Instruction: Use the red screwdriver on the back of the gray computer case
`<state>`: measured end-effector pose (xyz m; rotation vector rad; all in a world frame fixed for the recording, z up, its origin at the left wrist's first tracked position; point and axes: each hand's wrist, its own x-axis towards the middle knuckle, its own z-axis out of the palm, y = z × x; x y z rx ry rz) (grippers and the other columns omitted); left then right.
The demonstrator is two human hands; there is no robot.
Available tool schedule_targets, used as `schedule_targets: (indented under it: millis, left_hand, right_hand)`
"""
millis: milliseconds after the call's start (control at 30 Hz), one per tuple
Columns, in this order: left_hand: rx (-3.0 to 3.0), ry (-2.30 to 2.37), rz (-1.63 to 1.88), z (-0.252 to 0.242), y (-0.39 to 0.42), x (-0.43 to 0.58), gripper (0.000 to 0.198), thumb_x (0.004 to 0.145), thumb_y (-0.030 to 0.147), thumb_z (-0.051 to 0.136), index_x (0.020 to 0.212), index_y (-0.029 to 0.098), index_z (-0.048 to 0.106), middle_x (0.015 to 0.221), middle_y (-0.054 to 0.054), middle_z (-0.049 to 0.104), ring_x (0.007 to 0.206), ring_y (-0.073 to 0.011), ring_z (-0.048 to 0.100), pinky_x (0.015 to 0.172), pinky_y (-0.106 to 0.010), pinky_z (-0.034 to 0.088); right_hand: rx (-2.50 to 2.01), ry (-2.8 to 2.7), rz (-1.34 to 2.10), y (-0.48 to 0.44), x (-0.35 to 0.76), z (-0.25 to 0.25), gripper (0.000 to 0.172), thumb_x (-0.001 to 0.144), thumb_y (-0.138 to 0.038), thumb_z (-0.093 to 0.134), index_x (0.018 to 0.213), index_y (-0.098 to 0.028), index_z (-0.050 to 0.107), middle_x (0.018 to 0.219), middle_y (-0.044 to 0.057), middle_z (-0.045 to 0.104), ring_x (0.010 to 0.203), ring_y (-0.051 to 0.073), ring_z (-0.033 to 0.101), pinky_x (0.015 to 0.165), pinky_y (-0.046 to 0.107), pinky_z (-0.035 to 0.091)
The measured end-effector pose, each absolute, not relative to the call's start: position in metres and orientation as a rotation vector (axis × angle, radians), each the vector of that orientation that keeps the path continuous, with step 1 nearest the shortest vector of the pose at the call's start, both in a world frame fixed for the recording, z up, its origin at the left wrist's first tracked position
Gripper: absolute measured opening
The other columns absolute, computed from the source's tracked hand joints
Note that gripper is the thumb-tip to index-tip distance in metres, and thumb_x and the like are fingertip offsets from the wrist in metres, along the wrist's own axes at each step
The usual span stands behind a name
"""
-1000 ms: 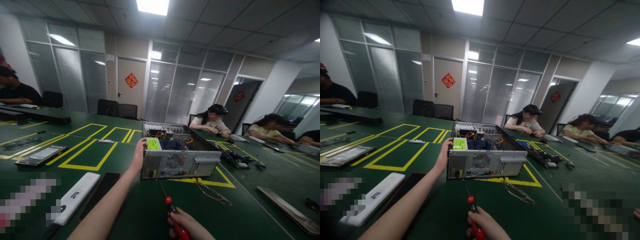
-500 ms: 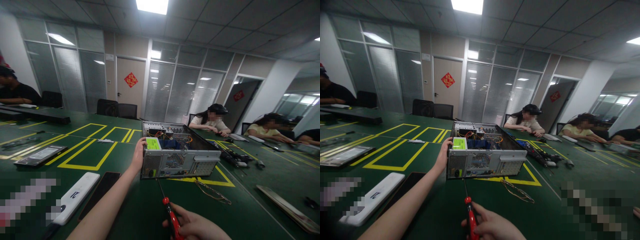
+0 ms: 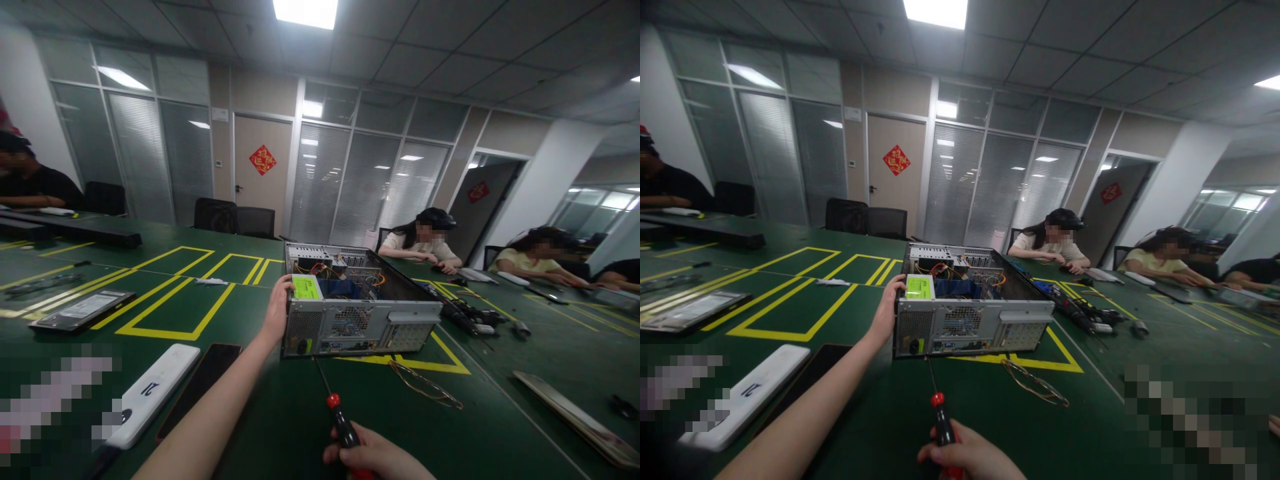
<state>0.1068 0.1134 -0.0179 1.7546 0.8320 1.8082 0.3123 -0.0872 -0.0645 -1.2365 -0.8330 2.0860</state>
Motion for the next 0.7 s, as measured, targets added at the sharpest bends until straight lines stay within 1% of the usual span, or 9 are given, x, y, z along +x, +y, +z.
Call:
schedule_targets:
  millis: [67, 167, 233, 300, 400, 467, 533, 600, 700]
  left_hand:
    - [1.766, 0.829, 1.813, -0.018, 0.114, 0.107, 0.045, 0.097, 0.054, 0.025, 0.097, 0.023, 0.058, 0.134, -0.008, 0.055, 0.131, -0.0209, 0.049, 0.115, -0.041, 0.035]
    - [1.774, 0.815, 1.822, -0.018, 0.114, 0.107, 0.046, 0.097, 0.055, 0.025, 0.097, 0.022, 0.058, 0.133, -0.009, 0.055, 0.13, -0.0207, 0.049, 0.115, -0.042, 0.035]
    - [1.773, 0.811, 1.821, -0.019, 0.115, 0.107, 0.046, 0.097, 0.054, 0.025, 0.097, 0.022, 0.058, 0.133, -0.009, 0.055, 0.13, -0.0207, 0.049, 0.115, -0.042, 0.035]
    - [1.77, 0.816, 1.818, -0.019, 0.115, 0.107, 0.046, 0.097, 0.054, 0.025, 0.096, 0.022, 0.058, 0.134, -0.009, 0.055, 0.13, -0.0208, 0.049, 0.115, -0.043, 0.035]
    - [1.761, 0.826, 1.82, -0.019, 0.115, 0.107, 0.045, 0.097, 0.054, 0.025, 0.096, 0.024, 0.058, 0.133, -0.008, 0.055, 0.131, -0.0209, 0.049, 0.115, -0.042, 0.035]
    - [1.755, 0.821, 1.818, -0.019, 0.115, 0.108, 0.044, 0.097, 0.054, 0.025, 0.096, 0.024, 0.058, 0.133, -0.008, 0.055, 0.131, -0.021, 0.048, 0.116, -0.042, 0.035]
    - [1.748, 0.818, 1.817, -0.019, 0.115, 0.108, 0.045, 0.097, 0.054, 0.025, 0.096, 0.024, 0.058, 0.134, -0.008, 0.055, 0.131, -0.0213, 0.048, 0.116, -0.042, 0.034]
    - [1.745, 0.826, 1.813, -0.019, 0.115, 0.108, 0.046, 0.097, 0.053, 0.024, 0.097, 0.023, 0.058, 0.134, -0.008, 0.055, 0.131, -0.0213, 0.048, 0.116, -0.042, 0.034]
    - [1.751, 0.842, 1.8, -0.019, 0.114, 0.107, 0.046, 0.097, 0.053, 0.025, 0.097, 0.023, 0.058, 0.135, -0.008, 0.054, 0.132, -0.0214, 0.048, 0.115, -0.042, 0.035]
  right_hand:
    - [-1.203, -0.809, 2.096, -0.087, 0.31, -0.069, 0.07, 0.049, -0.037, 0.09, 0.108, -0.023, 0.053, 0.074, -0.002, 0.068, 0.039, 0.002, 0.043, 0.04, 0.016, 0.021]
    - [-1.144, -0.712, 2.083, -0.09, 0.308, -0.065, 0.073, 0.056, -0.039, 0.087, 0.117, -0.02, 0.052, 0.073, 0.001, 0.068, 0.049, 0.007, 0.054, 0.05, 0.019, 0.035]
    - [-1.099, -0.662, 2.104, -0.094, 0.308, -0.054, 0.065, 0.066, -0.032, 0.08, 0.122, -0.017, 0.051, 0.084, 0.007, 0.071, 0.068, 0.013, 0.064, 0.067, 0.025, 0.045]
    - [-1.094, -0.677, 2.126, -0.098, 0.31, -0.04, 0.071, 0.064, -0.013, 0.071, 0.131, -0.017, 0.048, 0.095, 0.009, 0.072, 0.074, 0.013, 0.066, 0.074, 0.027, 0.045]
    - [-1.099, -0.747, 2.138, -0.102, 0.317, -0.022, 0.09, 0.06, -0.008, 0.073, 0.142, -0.019, 0.038, 0.107, 0.01, 0.071, 0.07, 0.011, 0.066, 0.071, 0.025, 0.043]
    - [-1.14, -0.831, 2.122, -0.102, 0.322, -0.017, 0.102, 0.061, -0.014, 0.079, 0.149, -0.02, 0.028, 0.113, 0.013, 0.069, 0.073, 0.012, 0.066, 0.07, 0.024, 0.043]
    - [-1.224, -0.939, 2.061, -0.101, 0.326, -0.018, 0.108, 0.061, -0.019, 0.083, 0.151, -0.021, 0.024, 0.111, 0.012, 0.069, 0.074, 0.012, 0.065, 0.065, 0.024, 0.042]
    - [-1.318, -1.045, 1.969, -0.099, 0.329, -0.022, 0.1, 0.058, -0.022, 0.085, 0.145, -0.021, 0.037, 0.103, 0.006, 0.068, 0.073, 0.012, 0.062, 0.06, 0.022, 0.039]
    - [-1.473, -1.095, 1.869, -0.096, 0.329, -0.03, 0.07, 0.056, -0.026, 0.087, 0.12, -0.017, 0.06, 0.098, 0.003, 0.063, 0.074, 0.011, 0.058, 0.058, 0.021, 0.038]
